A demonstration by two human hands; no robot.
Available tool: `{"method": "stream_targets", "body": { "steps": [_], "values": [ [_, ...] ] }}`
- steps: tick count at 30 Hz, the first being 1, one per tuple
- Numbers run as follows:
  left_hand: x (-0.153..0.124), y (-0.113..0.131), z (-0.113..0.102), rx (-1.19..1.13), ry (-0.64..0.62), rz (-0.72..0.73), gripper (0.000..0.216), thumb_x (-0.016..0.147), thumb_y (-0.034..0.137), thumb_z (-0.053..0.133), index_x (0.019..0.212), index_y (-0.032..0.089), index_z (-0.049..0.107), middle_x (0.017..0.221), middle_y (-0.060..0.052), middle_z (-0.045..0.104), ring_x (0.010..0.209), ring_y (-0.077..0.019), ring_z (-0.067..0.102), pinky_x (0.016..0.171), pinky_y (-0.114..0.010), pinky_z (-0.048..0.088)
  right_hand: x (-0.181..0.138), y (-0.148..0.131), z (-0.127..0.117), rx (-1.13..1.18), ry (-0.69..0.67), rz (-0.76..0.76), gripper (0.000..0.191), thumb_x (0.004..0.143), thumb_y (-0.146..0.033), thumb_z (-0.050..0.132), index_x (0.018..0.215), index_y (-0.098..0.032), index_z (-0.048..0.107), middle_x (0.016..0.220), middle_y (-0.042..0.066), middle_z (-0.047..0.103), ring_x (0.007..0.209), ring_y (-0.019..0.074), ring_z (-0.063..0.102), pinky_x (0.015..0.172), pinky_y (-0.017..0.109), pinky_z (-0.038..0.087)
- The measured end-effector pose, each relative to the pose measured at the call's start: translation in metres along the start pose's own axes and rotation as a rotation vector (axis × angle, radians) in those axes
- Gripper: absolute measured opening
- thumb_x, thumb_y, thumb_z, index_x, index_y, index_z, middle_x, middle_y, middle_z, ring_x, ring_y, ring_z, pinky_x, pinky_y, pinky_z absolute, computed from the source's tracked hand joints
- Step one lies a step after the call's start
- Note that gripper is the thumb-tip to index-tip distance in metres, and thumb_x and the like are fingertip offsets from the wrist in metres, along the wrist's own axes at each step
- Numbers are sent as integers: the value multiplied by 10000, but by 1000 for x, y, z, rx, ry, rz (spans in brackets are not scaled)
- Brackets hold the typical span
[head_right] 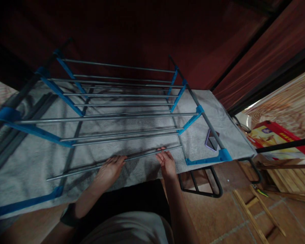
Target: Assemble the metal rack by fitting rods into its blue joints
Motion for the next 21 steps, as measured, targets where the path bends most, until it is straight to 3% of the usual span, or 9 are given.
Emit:
{"method": "stream_targets", "body": {
  "steps": [11,21],
  "values": [
    [-4,-10,17,-98,-64,-13,329,1037,194,476,1267,212,712,1110,-89,807,1005,-257,768,948,-393,589,8,5,-10,-40,75,1,284,745,-362,841,992,-265,739,1012,29,815,960,185,753,861,321,638],
    [-13,-18,17,-116,-54,-24,241,1037,218,523,1165,239,725,1030,-57,801,948,-240,770,910,-366,596,19,-6,-31,-3,120,-45,220,739,-323,822,938,-272,742,990,7,820,931,177,772,790,289,658]
  ]
}}
Point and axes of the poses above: each hand's wrist, its own x-axis towards the middle knuckle, its own z-axis out of the palm, y = z × x, the point moved 3 cm from there along x, towards the middle knuckle
